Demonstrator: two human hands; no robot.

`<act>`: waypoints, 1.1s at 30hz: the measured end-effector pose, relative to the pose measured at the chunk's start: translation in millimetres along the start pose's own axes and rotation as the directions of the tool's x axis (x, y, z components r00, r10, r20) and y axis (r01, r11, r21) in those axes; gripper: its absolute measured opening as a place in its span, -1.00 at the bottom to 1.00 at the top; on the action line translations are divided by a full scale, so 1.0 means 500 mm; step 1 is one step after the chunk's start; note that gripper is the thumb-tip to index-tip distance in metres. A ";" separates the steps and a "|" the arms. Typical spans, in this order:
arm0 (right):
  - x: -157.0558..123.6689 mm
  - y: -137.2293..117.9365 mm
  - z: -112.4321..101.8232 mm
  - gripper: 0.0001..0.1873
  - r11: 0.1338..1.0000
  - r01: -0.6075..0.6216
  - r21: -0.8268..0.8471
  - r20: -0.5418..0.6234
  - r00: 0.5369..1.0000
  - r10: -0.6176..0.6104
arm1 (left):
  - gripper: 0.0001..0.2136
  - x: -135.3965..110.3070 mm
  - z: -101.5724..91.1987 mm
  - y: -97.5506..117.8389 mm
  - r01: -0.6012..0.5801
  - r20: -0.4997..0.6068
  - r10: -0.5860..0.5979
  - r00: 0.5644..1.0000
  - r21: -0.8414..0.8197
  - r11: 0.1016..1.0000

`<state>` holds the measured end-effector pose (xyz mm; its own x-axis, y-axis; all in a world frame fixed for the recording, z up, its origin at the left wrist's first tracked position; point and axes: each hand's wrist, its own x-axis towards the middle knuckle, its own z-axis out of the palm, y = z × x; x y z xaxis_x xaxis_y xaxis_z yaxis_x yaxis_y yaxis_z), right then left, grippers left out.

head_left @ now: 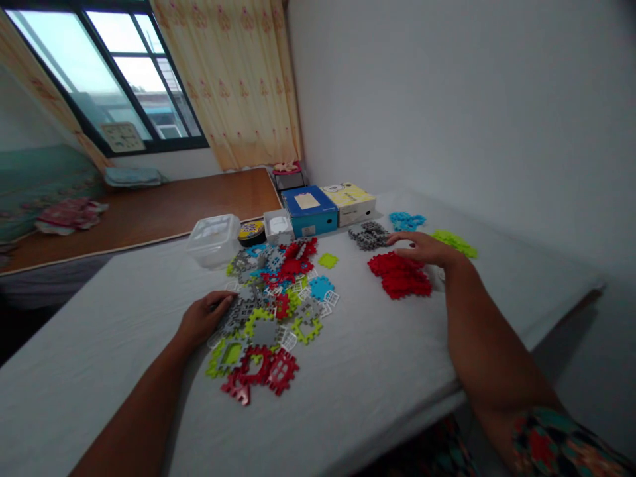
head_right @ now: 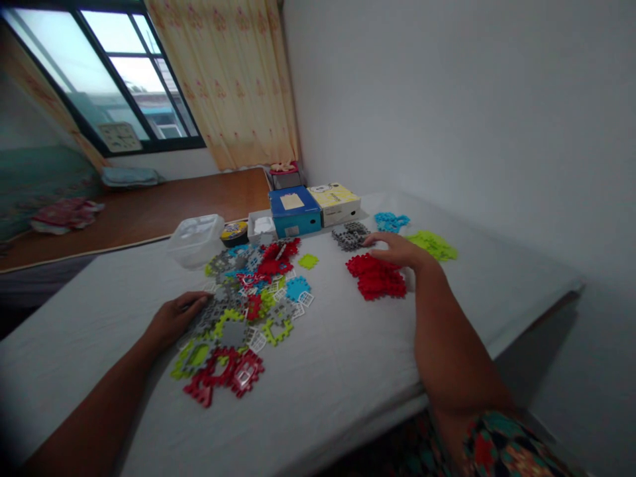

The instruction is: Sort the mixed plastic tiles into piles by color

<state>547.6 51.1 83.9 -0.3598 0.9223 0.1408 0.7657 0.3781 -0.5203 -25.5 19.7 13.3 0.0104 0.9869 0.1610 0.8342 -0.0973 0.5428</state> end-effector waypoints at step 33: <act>0.043 -0.243 0.295 -0.54 0.941 0.256 -0.221 0.072 0.967 -0.246 | -0.50 0.002 0.006 -0.010 -0.022 0.016 0.022 1.000 0.000 1.000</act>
<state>368.3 13.1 25.5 -0.5746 0.7928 0.2034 0.7464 0.6095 -0.2671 -27.8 21.4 8.4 0.0374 0.9864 0.1599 0.8338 -0.1190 0.5391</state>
